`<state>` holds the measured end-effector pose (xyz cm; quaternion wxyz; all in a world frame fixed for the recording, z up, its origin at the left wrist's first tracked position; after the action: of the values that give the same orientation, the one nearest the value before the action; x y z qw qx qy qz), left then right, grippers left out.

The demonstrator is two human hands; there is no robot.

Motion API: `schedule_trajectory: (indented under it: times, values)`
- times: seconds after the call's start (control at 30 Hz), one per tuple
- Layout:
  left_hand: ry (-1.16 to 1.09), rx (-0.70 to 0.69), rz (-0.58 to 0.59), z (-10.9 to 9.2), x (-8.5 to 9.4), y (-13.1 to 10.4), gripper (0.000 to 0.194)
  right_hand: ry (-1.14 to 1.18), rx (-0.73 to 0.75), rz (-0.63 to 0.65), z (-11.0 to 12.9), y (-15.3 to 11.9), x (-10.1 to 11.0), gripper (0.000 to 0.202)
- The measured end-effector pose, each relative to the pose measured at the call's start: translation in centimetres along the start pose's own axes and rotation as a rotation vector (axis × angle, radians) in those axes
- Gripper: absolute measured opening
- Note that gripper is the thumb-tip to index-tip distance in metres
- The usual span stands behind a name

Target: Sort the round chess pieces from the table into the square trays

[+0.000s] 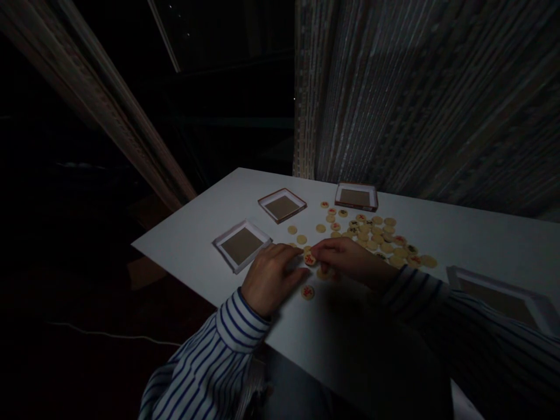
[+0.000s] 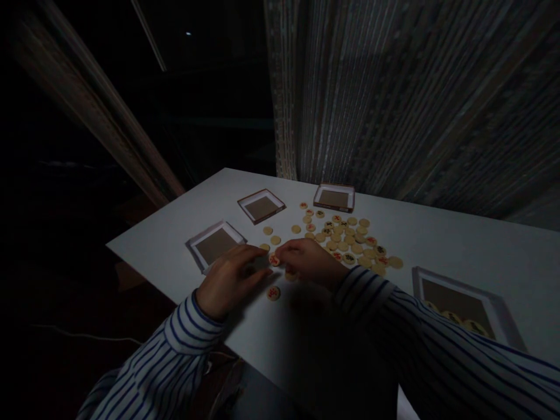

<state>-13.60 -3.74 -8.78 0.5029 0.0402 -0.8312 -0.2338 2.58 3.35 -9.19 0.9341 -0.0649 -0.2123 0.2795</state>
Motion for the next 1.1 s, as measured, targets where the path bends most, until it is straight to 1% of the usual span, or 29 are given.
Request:
schedule_trajectory:
  times: [0.13,0.23,0.27,0.33,0.4,0.47,0.53,0.6,0.67,0.7,0.77,0.83,0.87,0.93,1.03,1.1]
  values:
    - [-0.036,-0.034,-0.039,-1.2,-0.8,0.7,0.022,0.075,0.026,0.015,-0.1,-0.2,0.2,0.025]
    - [-0.039,-0.012,-0.029,-1.3,-0.9,1.0,0.018,-0.021,0.067,0.002,-0.2,-0.6,0.6,0.028]
    - [-0.030,-0.001,-0.007,-1.2,-0.9,1.1,0.018,-0.104,0.102,-0.012,-0.2,-0.8,0.7,0.028]
    - [0.004,0.028,0.063,-0.9,-0.9,1.2,0.019,-0.357,0.227,-0.026,-0.3,-1.1,1.1,0.025]
    - [0.049,0.050,0.145,-0.5,-1.0,1.4,0.018,-0.649,0.384,-0.005,-0.5,-1.3,1.2,0.022]
    - [0.090,0.059,0.207,-0.2,-1.3,1.6,0.018,-0.864,0.498,0.026,-0.7,-1.5,1.2,0.021]
    - [0.119,0.059,0.249,0.0,-1.7,1.9,0.019,-0.968,0.530,0.041,-0.9,-1.5,1.1,0.021]
    - [0.145,0.056,0.282,0.1,-2.0,2.2,0.018,-1.007,0.535,0.042,-0.8,-1.5,1.0,0.021]
    - [0.172,0.048,0.313,0.2,-2.3,2.5,0.017,-0.971,0.534,0.033,-0.7,-1.6,1.0,0.021]
    - [0.184,0.043,0.326,0.2,-2.4,2.6,0.016,-0.911,0.504,0.020,-0.7,-1.7,1.2,0.021]
    - [0.194,0.034,0.342,0.2,-2.4,2.6,0.016,-0.693,0.372,-0.023,-0.7,-1.7,1.6,0.023]
    - [0.185,0.025,0.333,0.1,-2.3,2.6,0.018,-0.408,0.218,-0.058,-1.0,-1.8,2.2,0.026]
    - [0.173,0.020,0.310,0.0,-2.2,2.5,0.020,-0.279,0.159,-0.073,-1.1,-1.8,2.5,0.027]
    - [0.133,0.004,0.236,-0.6,-2.1,2.4,0.024,-0.095,0.093,-0.091,-1.4,-1.9,3.1,0.027]
    - [0.042,-0.047,0.117,-2.0,-2.1,2.3,0.029,0.014,0.023,-0.116,-1.7,-2.3,3.8,0.026]
    - [-0.011,-0.100,0.066,-3.1,-2.4,2.4,0.032,0.039,-0.002,-0.109,-1.7,-2.7,4.1,0.026]
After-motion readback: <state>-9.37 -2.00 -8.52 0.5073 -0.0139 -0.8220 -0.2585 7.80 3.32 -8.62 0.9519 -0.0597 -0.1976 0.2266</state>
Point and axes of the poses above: each hand's wrist, its own y-axis towards the middle knuckle, its own x-axis out of the back of the hand, z = x × y, the point moved 1 cm from there along y, towards the middle knuckle, and after that the axes turned 4 degrees about -z, right-handed, at the moved point
